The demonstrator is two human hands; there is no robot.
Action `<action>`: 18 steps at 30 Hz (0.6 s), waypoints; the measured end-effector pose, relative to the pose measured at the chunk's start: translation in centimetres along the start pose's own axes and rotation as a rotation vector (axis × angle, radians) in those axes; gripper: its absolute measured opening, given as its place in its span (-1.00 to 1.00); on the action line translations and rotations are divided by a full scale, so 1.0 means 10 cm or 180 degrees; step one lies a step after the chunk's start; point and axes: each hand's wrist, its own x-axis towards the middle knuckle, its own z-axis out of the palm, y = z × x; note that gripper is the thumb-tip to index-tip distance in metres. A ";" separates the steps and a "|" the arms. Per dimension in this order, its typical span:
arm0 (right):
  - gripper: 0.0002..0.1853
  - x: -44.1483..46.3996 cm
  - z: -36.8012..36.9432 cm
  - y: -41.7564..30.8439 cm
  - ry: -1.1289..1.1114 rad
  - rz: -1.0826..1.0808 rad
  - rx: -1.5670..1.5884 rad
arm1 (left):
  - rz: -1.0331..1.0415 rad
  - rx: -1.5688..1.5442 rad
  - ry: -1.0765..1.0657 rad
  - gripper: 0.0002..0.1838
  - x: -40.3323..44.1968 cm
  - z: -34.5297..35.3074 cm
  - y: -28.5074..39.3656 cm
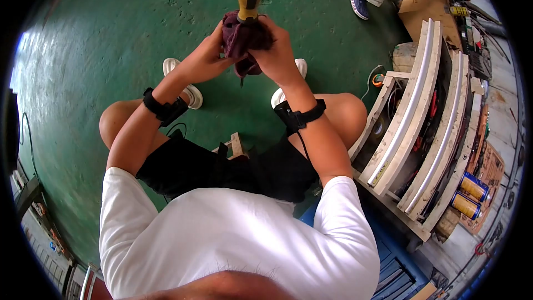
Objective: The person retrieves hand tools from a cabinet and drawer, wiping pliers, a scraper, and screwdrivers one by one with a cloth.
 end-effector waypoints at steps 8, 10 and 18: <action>-0.55 -0.09 0.01 -0.06 0.0444 -0.0137 0.1044 | 0.0332 0.0227 0.0533 -0.13 0.03 0.20 0.01; -0.54 -0.08 -0.02 -0.09 0.0573 -0.0092 0.1016 | 0.0040 0.0528 0.0465 -0.20 0.04 0.15 0.09; -0.68 0.03 -0.04 -0.32 0.0003 0.0192 -0.0129 | -0.0074 0.0768 0.0601 -0.58 0.03 0.03 0.07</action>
